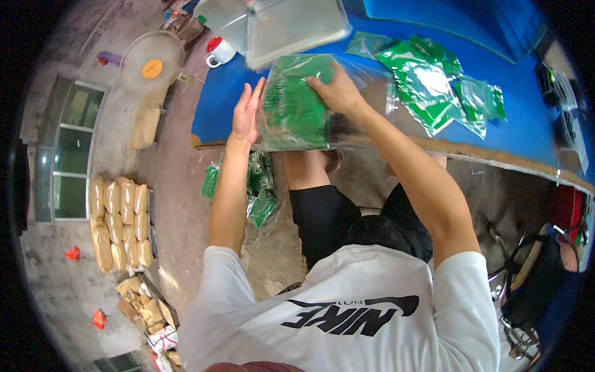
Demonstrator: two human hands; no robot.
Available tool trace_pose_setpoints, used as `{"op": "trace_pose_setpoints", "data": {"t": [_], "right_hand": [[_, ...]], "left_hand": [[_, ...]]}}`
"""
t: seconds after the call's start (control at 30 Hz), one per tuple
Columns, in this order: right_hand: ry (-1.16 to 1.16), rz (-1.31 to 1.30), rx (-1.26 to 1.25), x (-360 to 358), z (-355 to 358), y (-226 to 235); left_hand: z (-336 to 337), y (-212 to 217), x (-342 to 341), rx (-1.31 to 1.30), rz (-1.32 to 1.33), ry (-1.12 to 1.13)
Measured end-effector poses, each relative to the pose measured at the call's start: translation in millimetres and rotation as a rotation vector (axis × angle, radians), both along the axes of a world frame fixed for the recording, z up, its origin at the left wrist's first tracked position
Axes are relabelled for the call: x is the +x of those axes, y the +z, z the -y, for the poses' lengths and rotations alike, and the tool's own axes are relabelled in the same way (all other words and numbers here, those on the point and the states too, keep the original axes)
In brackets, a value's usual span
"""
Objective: The person is packing small green plastic bags into a larger clear plastic bag.
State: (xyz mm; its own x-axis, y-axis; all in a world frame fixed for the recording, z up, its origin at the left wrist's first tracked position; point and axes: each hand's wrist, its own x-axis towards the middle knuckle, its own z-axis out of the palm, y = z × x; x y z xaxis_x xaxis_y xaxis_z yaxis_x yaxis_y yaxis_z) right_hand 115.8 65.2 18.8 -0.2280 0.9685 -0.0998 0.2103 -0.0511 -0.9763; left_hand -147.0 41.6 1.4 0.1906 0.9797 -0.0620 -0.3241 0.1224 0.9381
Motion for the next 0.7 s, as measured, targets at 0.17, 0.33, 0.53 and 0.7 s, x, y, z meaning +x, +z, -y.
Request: {"op": "trace_pose_setpoints", "data": {"t": [0.17,0.33,0.53,0.7], "right_hand": [[-0.113,0.203,0.218,3,6,-38],[-0.039,0.112,0.165,-9,9,-29],[0.039,0.005,0.292,-14,15,-33],[0.260,-0.485,-0.165,34,57,-12]], "left_hand": [[0,5,25,-0.035,-0.081,-0.023],[19,16,12,-0.119,0.107,-0.076],[24,20,19,0.009,-0.045,-0.051],[36,16,18,-0.060,-0.187,0.077]]}}
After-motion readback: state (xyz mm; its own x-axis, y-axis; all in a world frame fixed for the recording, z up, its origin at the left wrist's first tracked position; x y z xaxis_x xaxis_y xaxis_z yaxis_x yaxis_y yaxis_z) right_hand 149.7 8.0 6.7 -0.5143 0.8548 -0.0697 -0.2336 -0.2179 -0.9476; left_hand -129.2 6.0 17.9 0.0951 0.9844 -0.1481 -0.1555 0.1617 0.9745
